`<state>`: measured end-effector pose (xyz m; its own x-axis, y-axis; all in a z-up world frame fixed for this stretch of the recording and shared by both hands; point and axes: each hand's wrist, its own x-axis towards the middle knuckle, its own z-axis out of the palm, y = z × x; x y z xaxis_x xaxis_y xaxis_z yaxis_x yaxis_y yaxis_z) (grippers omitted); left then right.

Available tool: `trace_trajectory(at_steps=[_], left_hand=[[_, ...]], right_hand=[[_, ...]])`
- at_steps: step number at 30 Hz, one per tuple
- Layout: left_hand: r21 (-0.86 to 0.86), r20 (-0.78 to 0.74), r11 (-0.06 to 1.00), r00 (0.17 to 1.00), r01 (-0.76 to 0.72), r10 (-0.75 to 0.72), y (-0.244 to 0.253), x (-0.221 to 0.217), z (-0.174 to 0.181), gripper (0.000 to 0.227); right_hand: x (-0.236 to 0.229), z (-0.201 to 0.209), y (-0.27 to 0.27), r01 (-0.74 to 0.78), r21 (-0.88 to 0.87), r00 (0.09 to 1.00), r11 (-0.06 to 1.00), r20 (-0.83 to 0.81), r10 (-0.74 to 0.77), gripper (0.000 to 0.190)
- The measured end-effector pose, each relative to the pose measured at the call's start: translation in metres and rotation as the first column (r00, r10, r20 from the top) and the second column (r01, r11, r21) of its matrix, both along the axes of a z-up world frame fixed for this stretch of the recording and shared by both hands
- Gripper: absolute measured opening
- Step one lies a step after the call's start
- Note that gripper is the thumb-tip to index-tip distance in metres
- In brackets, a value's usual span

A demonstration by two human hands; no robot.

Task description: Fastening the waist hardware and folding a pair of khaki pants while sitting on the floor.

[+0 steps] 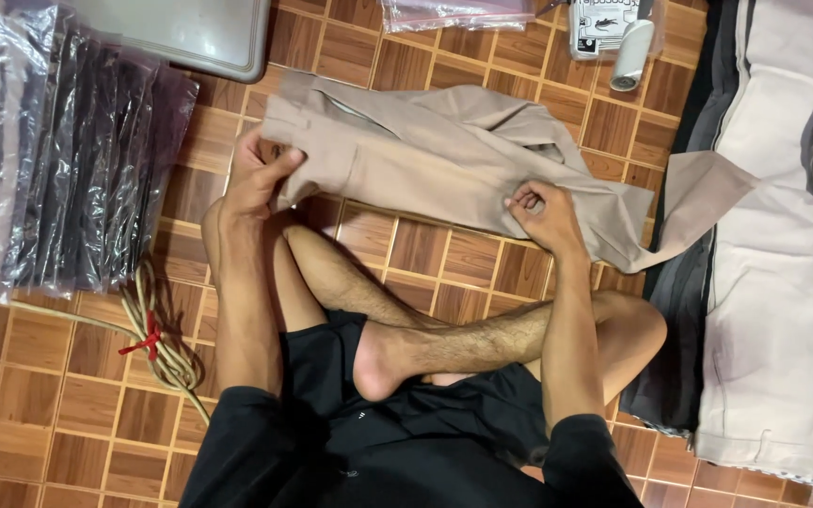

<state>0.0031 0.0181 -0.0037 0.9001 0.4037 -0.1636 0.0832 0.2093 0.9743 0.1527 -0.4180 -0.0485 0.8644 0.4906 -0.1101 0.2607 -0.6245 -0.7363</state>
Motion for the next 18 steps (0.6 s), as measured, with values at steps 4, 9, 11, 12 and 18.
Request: trace_trajectory(at_steps=[4,9,11,12,18], left_hand=[[0.290,0.120,0.940,0.981,-0.183,0.154,-0.006,0.011,0.022,0.041],[0.336,0.028,0.916,0.970,0.220,-0.243,0.005,0.012,0.008,0.110],[0.490,-0.144,0.816,0.951,0.307,-0.272,-0.002,0.008,0.007,0.123],[0.603,-0.301,0.743,0.945,0.290,-0.125,-0.004,0.006,-0.001,0.091],[0.628,-0.334,0.747,0.942,0.218,0.006,-0.007,0.002,-0.001,0.024]], right_hand=[[0.009,0.011,0.007,-0.103,0.006,0.976,0.995,0.192,0.100,0.031],[0.002,0.035,0.019,-0.246,-0.389,0.969,0.888,-0.130,0.211,0.084],[-0.003,0.046,0.021,-0.268,-0.469,0.960,0.842,-0.204,0.192,0.100],[-0.005,0.048,0.020,-0.213,-0.429,0.975,0.878,-0.153,0.161,0.087],[-0.008,0.039,0.017,0.063,-0.070,0.969,0.996,0.244,-0.044,0.046]])
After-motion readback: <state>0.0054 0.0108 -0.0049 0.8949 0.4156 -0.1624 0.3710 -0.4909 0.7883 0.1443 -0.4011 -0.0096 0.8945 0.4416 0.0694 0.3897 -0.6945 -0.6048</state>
